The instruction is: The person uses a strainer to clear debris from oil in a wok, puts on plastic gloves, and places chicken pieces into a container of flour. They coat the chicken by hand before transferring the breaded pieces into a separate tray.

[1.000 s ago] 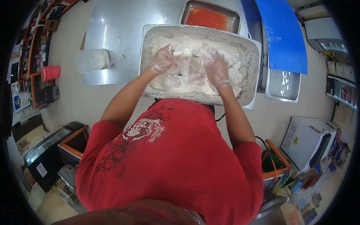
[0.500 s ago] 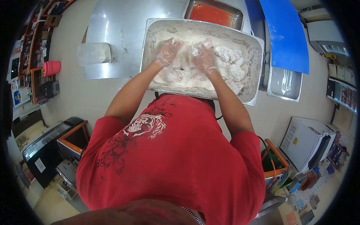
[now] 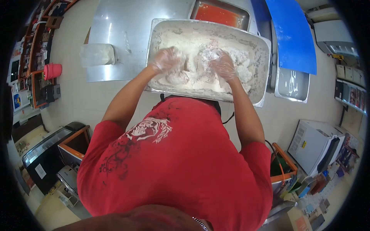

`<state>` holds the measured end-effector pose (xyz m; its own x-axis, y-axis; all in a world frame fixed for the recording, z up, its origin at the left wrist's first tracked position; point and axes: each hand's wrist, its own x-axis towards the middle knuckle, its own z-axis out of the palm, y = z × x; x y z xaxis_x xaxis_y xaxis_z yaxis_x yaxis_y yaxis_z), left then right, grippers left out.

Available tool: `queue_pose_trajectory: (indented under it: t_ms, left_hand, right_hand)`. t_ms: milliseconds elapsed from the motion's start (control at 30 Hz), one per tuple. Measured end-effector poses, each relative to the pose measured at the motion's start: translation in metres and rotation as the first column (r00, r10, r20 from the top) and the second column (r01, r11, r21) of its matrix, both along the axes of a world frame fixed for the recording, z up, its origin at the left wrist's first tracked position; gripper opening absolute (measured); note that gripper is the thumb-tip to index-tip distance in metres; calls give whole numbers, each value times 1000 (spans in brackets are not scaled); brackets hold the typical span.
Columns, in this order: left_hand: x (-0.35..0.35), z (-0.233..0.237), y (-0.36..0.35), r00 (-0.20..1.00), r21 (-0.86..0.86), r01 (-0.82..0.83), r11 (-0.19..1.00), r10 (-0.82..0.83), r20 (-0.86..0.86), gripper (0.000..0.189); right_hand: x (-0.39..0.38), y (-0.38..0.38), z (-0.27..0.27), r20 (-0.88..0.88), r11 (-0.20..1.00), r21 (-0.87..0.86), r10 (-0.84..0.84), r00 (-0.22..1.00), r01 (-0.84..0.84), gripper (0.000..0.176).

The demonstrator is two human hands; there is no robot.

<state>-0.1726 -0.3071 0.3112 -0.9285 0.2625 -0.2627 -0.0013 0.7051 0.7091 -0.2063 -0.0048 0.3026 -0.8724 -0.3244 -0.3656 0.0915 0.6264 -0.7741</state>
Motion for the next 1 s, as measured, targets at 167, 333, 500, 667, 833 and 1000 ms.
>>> queue_pose_trajectory:
  t_ms: [167,333,500,667,833,1000]
  left_hand:
    - [-6,20,13,968,128,-232,964,242,-72,37]
    - [8,-4,69,929,99,-359,928,365,-57,36]
    - [22,27,79,885,379,-462,802,385,263,35]
    - [20,-45,76,932,563,-359,745,324,165,31]
    - [1,-26,41,878,618,-349,705,476,-46,35]
    - [16,-33,6,836,760,-345,551,548,-17,39]
  right_hand:
    - [-5,-3,23,-180,970,241,25,983,19,52]
    - [13,-53,-11,-614,954,273,74,786,124,51]
    - [19,-51,-6,-230,957,286,116,966,-47,71]
    - [22,-71,-16,-213,903,425,38,976,58,89]
    - [12,-82,-8,-304,874,468,24,952,128,78]
    - [5,-52,12,-199,994,84,-47,979,64,85]
